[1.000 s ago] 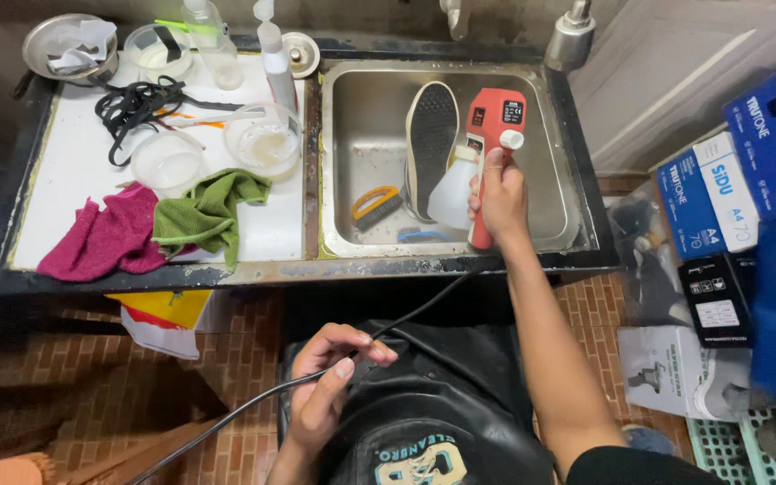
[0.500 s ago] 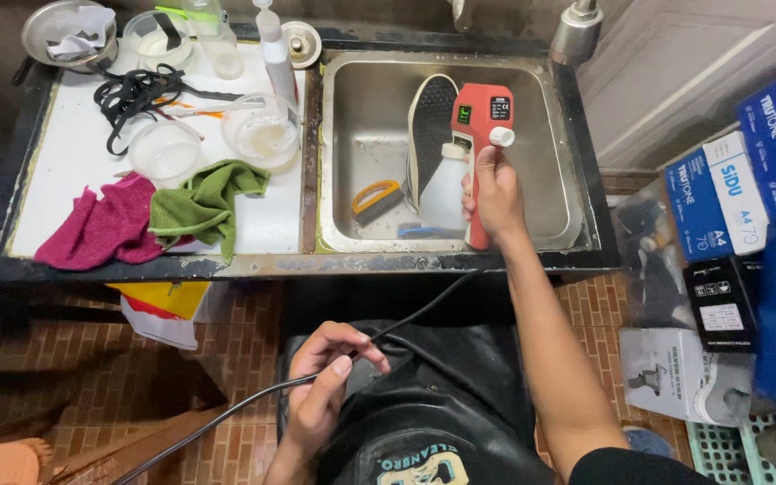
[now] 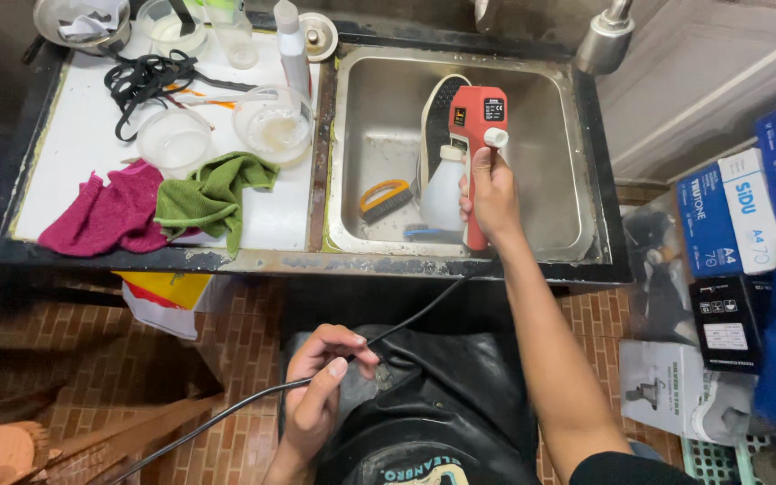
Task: The person scrubs a black and white sneaker with a brush in a sink, then uses a handheld steamer to clean the shoe's sole and upper. The person briefly touches their face near the end of the clip.
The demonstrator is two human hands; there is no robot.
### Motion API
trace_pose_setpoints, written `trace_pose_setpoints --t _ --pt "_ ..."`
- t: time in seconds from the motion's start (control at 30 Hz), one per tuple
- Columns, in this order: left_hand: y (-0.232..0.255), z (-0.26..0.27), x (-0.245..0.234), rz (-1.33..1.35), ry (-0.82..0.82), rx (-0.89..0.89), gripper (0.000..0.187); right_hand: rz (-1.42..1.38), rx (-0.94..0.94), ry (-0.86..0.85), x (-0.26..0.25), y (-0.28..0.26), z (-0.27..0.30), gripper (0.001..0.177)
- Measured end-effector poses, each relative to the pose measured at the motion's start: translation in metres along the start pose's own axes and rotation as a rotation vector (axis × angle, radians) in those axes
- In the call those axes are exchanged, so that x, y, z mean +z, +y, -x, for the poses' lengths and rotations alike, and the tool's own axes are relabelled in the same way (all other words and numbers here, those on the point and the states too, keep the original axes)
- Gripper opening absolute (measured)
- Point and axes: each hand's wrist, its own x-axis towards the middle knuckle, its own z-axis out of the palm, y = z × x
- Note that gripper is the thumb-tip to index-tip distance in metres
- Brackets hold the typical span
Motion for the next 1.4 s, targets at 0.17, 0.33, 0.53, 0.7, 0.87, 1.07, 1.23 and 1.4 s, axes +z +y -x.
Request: trace_pose_setpoints --t 0.17,0.33,0.53,0.7,0.87,1.07,1.23,1.4 --pt "-0.002 -0.007 -0.003 -0.037 0.002 0.015 0.027 -0.006 -0.001 -0.014 0.000 0.004 -0.009 0.037" --pt "-0.003 -0.015 -0.005 -0.043 -0.008 0.036 0.027 0.002 0.001 -0.037 0.000 0.003 -0.016 0.040" --pt "-0.001 -0.022 -0.005 -0.029 -0.008 0.052 0.026 0.068 0.025 -0.072 0.003 -0.005 -0.015 0.044" --pt "-0.001 -0.023 -0.008 -0.021 -0.028 0.050 0.026 0.014 0.024 -0.047 0.006 0.004 -0.020 0.038" --pt "-0.002 -0.023 -0.011 -0.015 -0.014 0.027 0.026 -0.077 -0.008 0.044 0.007 -0.003 -0.017 0.044" --pt "0.001 -0.020 -0.010 -0.024 -0.015 0.014 0.027 -0.205 -0.058 0.162 -0.005 0.001 -0.013 0.049" --pt "0.006 -0.022 -0.005 -0.048 -0.067 0.045 0.027 -0.218 -0.062 0.146 -0.012 -0.007 -0.003 0.051" --pt "0.008 -0.025 -0.004 -0.028 -0.086 0.062 0.027 -0.244 -0.070 0.149 -0.010 -0.011 -0.011 0.054"
